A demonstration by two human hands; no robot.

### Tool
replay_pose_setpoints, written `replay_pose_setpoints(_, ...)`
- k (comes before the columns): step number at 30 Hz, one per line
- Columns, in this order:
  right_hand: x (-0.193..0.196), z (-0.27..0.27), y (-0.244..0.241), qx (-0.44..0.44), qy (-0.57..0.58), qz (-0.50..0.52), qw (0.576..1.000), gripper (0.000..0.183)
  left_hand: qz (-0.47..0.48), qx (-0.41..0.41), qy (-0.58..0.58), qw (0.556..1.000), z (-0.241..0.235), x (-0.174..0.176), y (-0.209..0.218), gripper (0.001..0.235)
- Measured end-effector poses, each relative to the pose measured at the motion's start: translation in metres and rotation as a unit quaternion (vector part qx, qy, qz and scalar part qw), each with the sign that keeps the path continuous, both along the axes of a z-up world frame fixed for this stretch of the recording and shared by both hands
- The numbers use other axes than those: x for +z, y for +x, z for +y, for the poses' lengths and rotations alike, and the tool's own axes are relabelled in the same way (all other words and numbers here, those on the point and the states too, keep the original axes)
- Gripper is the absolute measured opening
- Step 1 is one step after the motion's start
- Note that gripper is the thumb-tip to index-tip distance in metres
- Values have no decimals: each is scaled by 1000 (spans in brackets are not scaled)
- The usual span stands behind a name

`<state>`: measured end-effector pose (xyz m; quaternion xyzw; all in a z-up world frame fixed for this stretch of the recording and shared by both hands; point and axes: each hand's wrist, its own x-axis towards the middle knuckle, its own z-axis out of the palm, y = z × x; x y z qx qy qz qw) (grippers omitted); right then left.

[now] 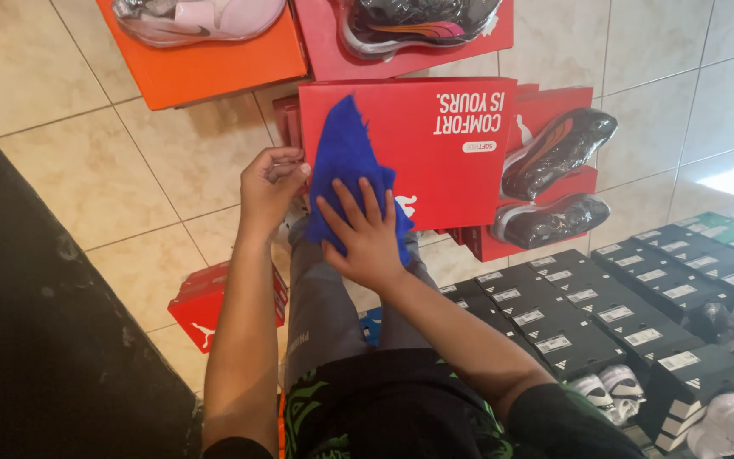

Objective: Clean shoe boxes using a blue cloth and organize them into stacks.

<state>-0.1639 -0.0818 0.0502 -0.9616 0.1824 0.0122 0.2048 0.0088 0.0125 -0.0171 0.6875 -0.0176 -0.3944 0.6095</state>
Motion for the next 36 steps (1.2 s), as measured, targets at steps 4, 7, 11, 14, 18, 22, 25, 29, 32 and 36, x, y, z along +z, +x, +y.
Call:
replay_pose_setpoints(4,-4,-38,9,29,15,7,999,74,15,-5,-3,1000,2,-12,-1,33)
replay_pose_setpoints(7,1,-76,52,16,-5,32,999,76,38,10,-6,999,0,-7,-1,33)
replay_pose_setpoints(11,7,-94,107,57,-38,12,998,72,45,29,7,999,-11,15,0,21)
replay_pose_setpoints(14,2,-82,98,90,-31,2,995,75,28,36,29,999,-9,2,-10,17)
replay_pose_setpoints(18,6,-84,31,90,-18,14,996,78,-54,15,38,998,-7,6,-9,24)
replay_pose_setpoints(22,-10,-148,-37,47,-50,49,996,73,-110,-9,4,994,-11,20,-5,35)
replay_pose_setpoints(25,-2,-181,-32,-64,-79,59,993,77,-139,-22,-5,990,-9,23,-10,36)
replay_pose_setpoints(29,-5,-180,14,-93,-71,58,991,77,-202,-28,47,978,-18,21,-19,32)
replay_pose_setpoints(32,-6,-137,27,-51,-48,25,997,69,-260,10,111,959,-39,37,-42,30)
replay_pose_setpoints(36,2,-95,-22,10,-37,4,999,65,-374,50,188,907,-49,15,-70,33)
